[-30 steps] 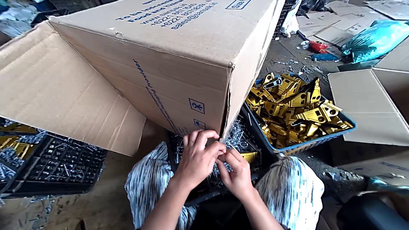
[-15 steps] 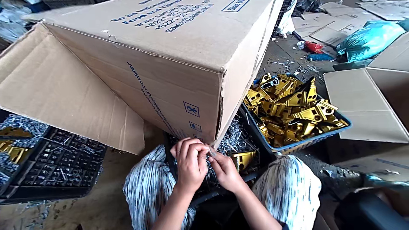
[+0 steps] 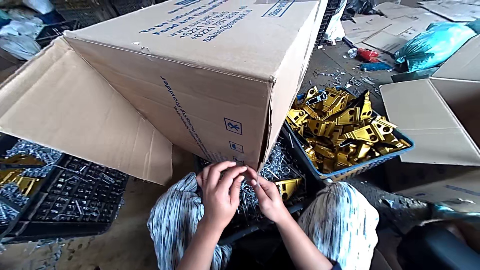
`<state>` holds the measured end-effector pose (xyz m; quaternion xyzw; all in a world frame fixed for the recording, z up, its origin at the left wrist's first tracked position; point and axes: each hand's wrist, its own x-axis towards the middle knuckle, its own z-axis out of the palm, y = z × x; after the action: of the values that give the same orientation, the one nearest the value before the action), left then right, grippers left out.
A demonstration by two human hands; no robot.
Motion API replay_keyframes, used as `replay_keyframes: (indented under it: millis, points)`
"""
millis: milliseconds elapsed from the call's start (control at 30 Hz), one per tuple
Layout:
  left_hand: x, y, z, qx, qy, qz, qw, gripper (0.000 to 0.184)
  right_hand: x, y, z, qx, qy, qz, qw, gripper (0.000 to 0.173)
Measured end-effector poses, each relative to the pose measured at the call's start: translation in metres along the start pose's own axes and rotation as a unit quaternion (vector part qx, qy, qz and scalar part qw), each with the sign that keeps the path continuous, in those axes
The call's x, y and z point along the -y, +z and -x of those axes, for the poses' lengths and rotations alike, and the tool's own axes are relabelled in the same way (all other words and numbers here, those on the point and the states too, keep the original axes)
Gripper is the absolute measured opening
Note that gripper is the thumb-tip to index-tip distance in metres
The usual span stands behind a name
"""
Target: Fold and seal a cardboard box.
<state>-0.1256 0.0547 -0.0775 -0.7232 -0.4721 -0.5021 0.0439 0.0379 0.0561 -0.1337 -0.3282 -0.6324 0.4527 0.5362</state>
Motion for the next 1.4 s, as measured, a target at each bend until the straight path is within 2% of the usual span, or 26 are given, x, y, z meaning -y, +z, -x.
replay_keyframes:
  millis: [167, 333, 600, 933, 1400]
  points:
    - [-0.005, 0.006, -0.016, 0.036, 0.051, 0.003, 0.998, 0.016, 0.000, -0.001, 0.002, -0.012, -0.016, 0.001, 1.000, 0.037]
    - [-0.005, 0.011, -0.021, 0.034, 0.066, -0.019, 0.997, 0.014, -0.001, -0.001, 0.001, -0.011, -0.010, 0.005, 1.000, 0.036]
    - [-0.004, 0.013, -0.020, 0.057, 0.074, -0.024, 0.995, 0.021, 0.003, -0.001, -0.001, -0.017, -0.020, 0.014, 1.000, 0.037]
    - [-0.006, 0.010, -0.024, 0.086, 0.090, -0.012, 0.992, 0.018, 0.001, -0.001, -0.004, -0.019, -0.036, 0.034, 0.999, 0.030]
    - [-0.007, 0.014, -0.019, 0.082, 0.077, -0.011, 0.994, 0.024, 0.005, 0.001, -0.004, -0.025, -0.030, 0.037, 0.999, 0.031]
